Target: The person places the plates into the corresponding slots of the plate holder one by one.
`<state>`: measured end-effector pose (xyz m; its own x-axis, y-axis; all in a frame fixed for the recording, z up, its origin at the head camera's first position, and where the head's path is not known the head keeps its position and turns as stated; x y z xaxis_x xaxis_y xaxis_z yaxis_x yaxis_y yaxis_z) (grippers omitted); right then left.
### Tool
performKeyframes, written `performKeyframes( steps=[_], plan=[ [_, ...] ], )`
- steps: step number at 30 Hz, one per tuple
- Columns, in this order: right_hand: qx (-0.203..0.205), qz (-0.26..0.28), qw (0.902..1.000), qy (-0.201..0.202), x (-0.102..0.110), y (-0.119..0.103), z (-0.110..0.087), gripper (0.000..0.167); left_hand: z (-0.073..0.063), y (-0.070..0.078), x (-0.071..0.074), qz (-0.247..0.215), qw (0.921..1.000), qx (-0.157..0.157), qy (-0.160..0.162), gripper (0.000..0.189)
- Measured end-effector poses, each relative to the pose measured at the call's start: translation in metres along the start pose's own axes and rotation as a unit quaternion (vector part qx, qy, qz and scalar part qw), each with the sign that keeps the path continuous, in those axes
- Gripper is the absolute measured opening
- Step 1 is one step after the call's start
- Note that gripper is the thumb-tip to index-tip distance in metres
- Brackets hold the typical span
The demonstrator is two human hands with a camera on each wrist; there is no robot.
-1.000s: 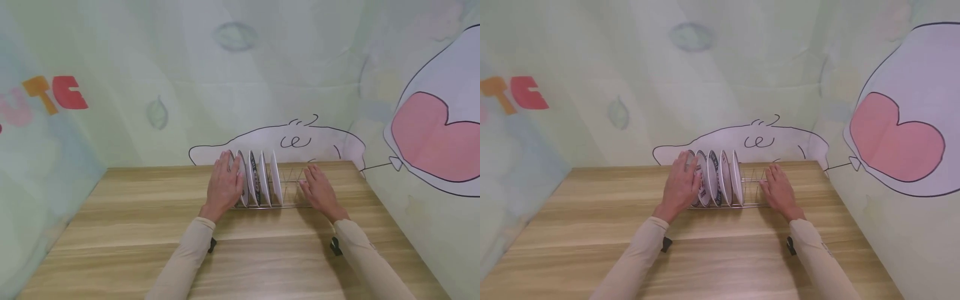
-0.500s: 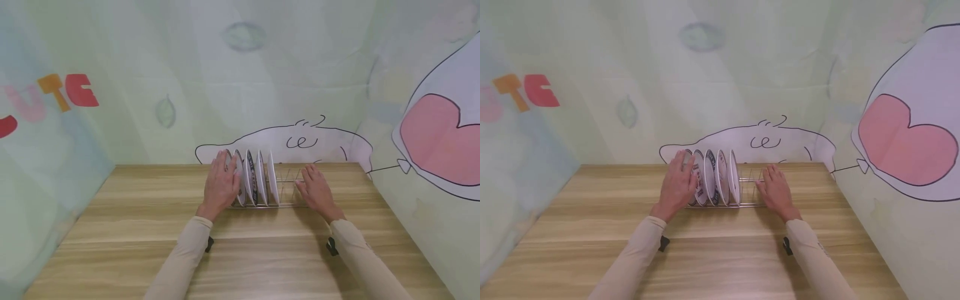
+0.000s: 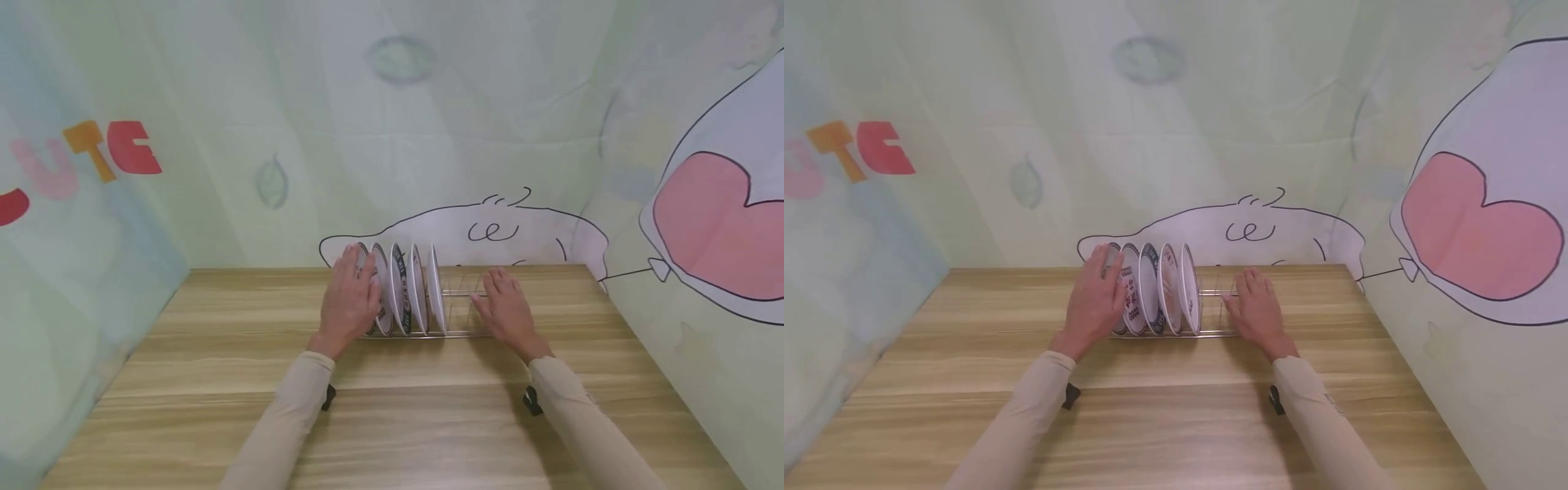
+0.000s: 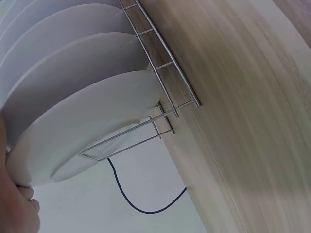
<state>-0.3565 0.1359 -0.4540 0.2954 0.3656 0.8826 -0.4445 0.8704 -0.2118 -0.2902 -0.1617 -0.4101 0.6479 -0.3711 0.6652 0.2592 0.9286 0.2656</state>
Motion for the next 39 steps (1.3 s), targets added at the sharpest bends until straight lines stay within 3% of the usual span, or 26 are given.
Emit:
performKeyframes(
  steps=[19,25,33,39],
  plan=[
    [0.012,0.022,0.9997,0.001,-0.005,-0.022,0.007,0.062,-0.005,-0.016,0.014,0.016,0.9998,0.003,0.010,0.052],
    [0.017,0.060,0.9981,-0.006,0.001,-0.014,0.008,0.059,-0.002,-0.012,0.014,0.007,0.9985,0.047,-0.028,0.051],
    [0.009,0.075,0.9964,-0.038,0.005,-0.002,0.015,0.064,-0.005,0.008,0.014,0.000,0.9906,0.136,0.004,0.055],
    [0.047,0.084,0.9946,-0.039,0.003,-0.003,0.022,0.062,-0.012,0.026,0.007,0.007,0.9890,0.147,0.005,0.060]
  ],
)
Point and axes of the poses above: each hand's wrist, its own z-axis towards the middle knuckle, its own x-axis out of the back of the hand, y = z × x, the point moved 3 cm from there along z, towards the middle knuckle, and after that the axes turned 11 degrees about y, right-handed, at the moved point
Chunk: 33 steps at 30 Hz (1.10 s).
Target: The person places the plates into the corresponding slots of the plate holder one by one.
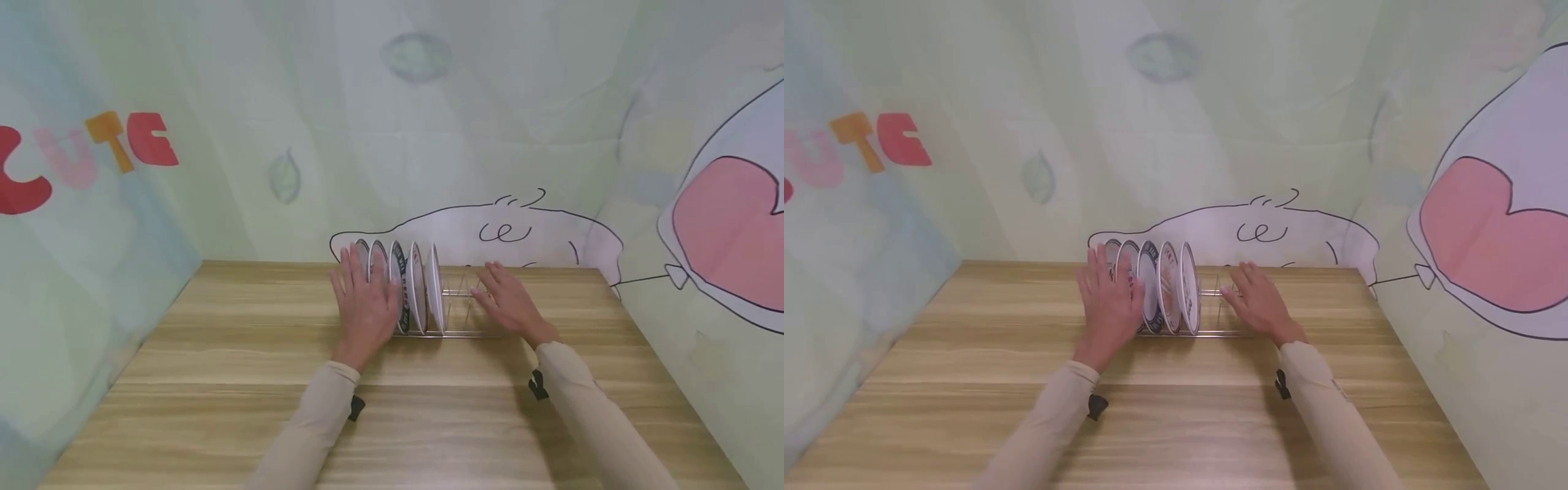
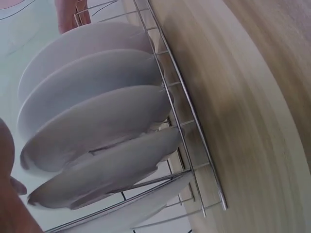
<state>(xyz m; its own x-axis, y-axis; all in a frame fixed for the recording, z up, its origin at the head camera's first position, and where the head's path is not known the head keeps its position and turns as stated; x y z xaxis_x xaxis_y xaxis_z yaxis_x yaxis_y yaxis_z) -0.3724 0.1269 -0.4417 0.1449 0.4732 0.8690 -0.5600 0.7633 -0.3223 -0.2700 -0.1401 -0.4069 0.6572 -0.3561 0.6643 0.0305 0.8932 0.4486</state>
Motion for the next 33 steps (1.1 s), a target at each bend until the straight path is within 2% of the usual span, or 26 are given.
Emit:
performKeyframes(
  steps=[3,6,16,21,28,33],
  plan=[
    [0.012,-0.005,0.9999,-0.003,-0.002,-0.001,0.002,0.061,-0.002,0.003,-0.004,0.014,0.9999,0.004,0.003,0.060],
    [0.012,-0.015,0.9998,-0.007,-0.001,-0.001,0.004,0.062,-0.001,0.004,-0.008,0.031,0.9993,0.004,0.022,0.059],
    [0.001,-0.022,0.9995,-0.022,-0.001,-0.001,0.001,0.068,-0.002,0.002,-0.017,0.045,0.9971,0.009,0.060,0.067],
    [0.000,-0.028,0.9995,-0.016,-0.004,-0.001,-0.001,0.069,0.000,0.000,-0.019,0.046,0.9968,0.022,0.062,0.071],
    [-0.009,-0.025,0.9996,-0.010,-0.003,-0.008,-0.006,0.069,0.007,-0.003,-0.020,0.053,0.9968,0.041,0.044,0.071],
    [-0.010,-0.038,0.9992,-0.006,-0.003,-0.013,-0.012,0.073,0.012,-0.006,-0.020,0.036,0.9976,0.047,0.036,0.071]
  ],
)
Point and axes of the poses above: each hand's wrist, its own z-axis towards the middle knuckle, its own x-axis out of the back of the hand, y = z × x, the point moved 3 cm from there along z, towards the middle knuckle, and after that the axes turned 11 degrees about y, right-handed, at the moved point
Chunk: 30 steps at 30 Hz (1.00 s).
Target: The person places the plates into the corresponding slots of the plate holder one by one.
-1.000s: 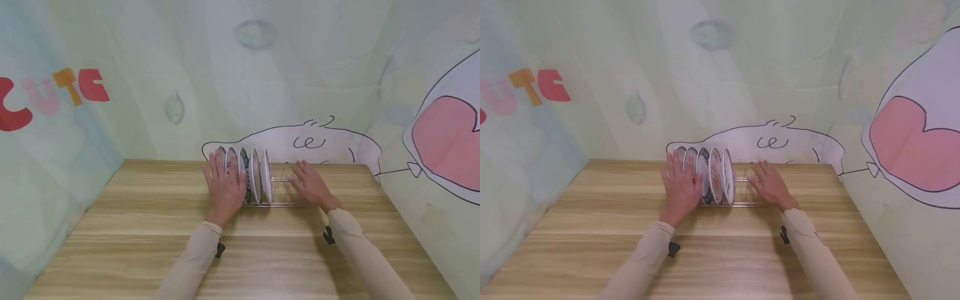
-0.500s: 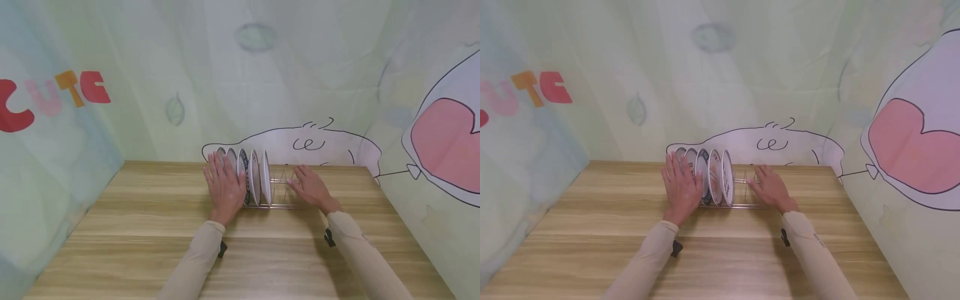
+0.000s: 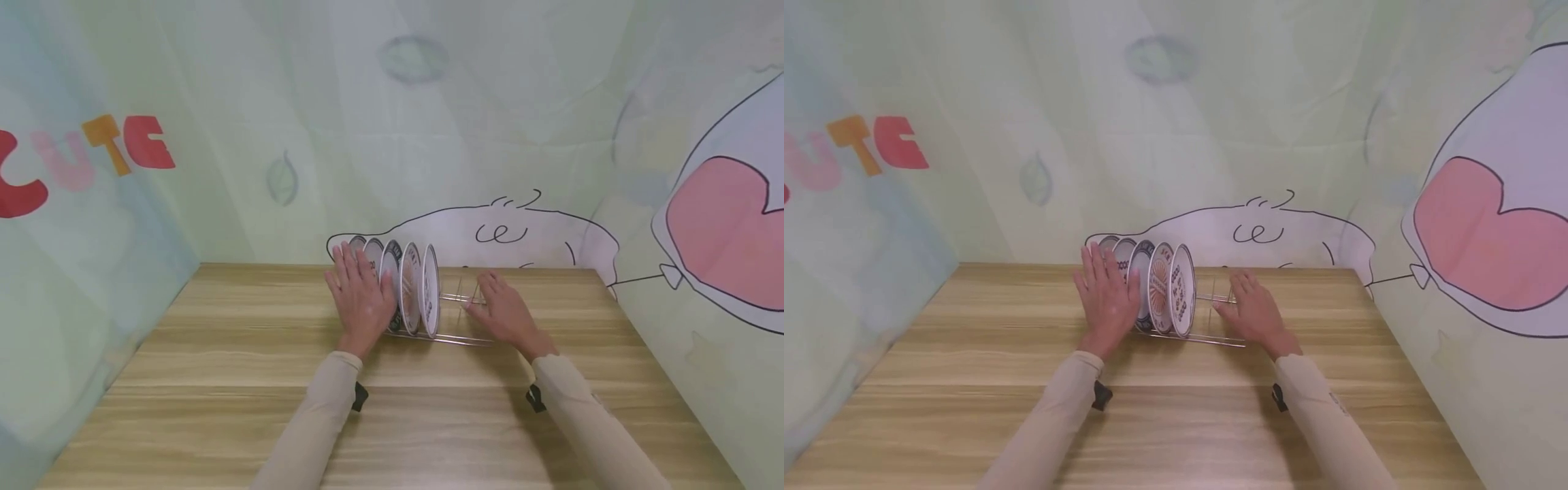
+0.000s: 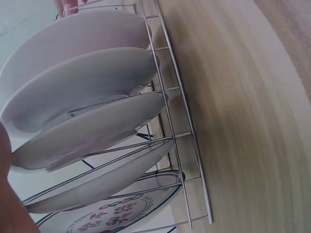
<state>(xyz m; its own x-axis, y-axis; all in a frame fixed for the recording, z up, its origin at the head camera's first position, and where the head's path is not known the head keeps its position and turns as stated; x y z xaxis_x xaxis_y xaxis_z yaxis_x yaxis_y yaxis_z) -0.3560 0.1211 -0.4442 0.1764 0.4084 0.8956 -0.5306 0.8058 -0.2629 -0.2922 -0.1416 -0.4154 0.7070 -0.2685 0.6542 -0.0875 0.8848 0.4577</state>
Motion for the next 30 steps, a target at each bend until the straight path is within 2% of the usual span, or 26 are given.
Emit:
performKeyframes(
  steps=[6,12,20,25,30],
  plan=[
    [-0.006,-0.004,1.0000,0.000,0.002,-0.007,-0.006,0.076,0.004,-0.003,-0.001,-0.020,0.9997,0.010,-0.003,0.069],
    [-0.005,-0.006,1.0000,-0.003,0.004,-0.014,-0.013,0.077,0.008,-0.005,-0.001,-0.018,0.9997,0.014,-0.013,0.068],
    [0.007,-0.028,0.9996,0.004,0.005,-0.021,-0.021,0.077,0.014,-0.010,-0.004,-0.014,0.9999,0.001,-0.008,0.066],
    [0.010,-0.050,0.9987,0.002,0.005,-0.026,-0.028,0.078,0.017,-0.015,-0.005,-0.022,0.9994,-0.008,-0.025,0.067],
    [0.016,-0.070,0.9974,0.004,0.006,-0.033,-0.036,0.077,0.022,-0.021,-0.006,-0.032,0.9984,-0.032,-0.036,0.066]
  ],
)
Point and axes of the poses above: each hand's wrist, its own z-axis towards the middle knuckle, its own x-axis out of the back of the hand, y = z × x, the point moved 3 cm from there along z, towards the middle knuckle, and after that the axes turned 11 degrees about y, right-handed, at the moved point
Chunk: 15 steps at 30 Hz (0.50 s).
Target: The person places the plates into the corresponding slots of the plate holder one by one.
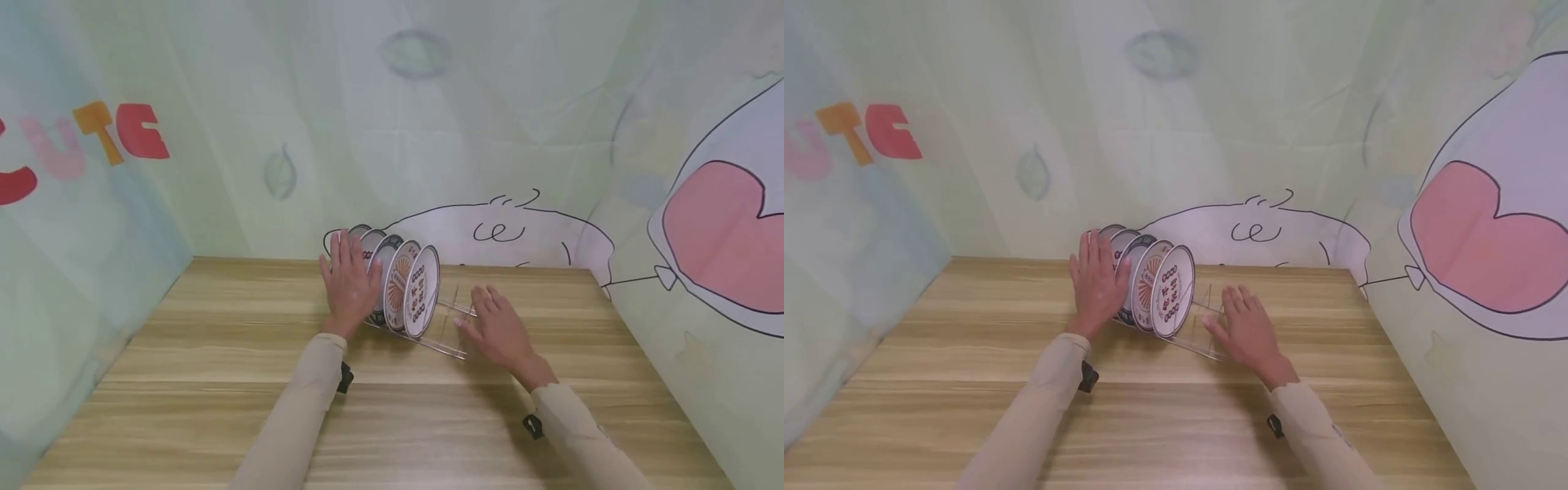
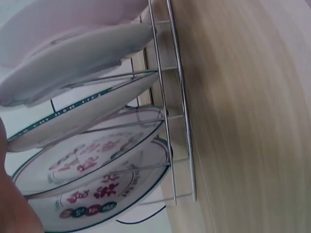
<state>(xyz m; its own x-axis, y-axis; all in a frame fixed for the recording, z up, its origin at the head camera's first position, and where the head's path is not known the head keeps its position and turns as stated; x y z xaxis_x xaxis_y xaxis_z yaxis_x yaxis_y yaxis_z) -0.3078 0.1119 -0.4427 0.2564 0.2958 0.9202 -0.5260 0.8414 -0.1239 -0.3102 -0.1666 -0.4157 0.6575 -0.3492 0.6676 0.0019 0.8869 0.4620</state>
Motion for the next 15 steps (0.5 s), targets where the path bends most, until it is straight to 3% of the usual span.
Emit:
performKeyframes(
  steps=[11,15],
  plan=[
    [0.005,0.002,0.9998,0.019,0.0056,-0.0115,-0.0048,0.074,0.0075,-0.0071,0.0004,-0.023,0.9996,-0.013,-0.009,0.065],
    [-0.013,0.075,0.9970,0.008,0.0070,-0.0054,0.0001,0.066,0.0071,-0.0070,-0.0002,-0.038,0.9991,0.006,-0.016,0.065]
  ],
)
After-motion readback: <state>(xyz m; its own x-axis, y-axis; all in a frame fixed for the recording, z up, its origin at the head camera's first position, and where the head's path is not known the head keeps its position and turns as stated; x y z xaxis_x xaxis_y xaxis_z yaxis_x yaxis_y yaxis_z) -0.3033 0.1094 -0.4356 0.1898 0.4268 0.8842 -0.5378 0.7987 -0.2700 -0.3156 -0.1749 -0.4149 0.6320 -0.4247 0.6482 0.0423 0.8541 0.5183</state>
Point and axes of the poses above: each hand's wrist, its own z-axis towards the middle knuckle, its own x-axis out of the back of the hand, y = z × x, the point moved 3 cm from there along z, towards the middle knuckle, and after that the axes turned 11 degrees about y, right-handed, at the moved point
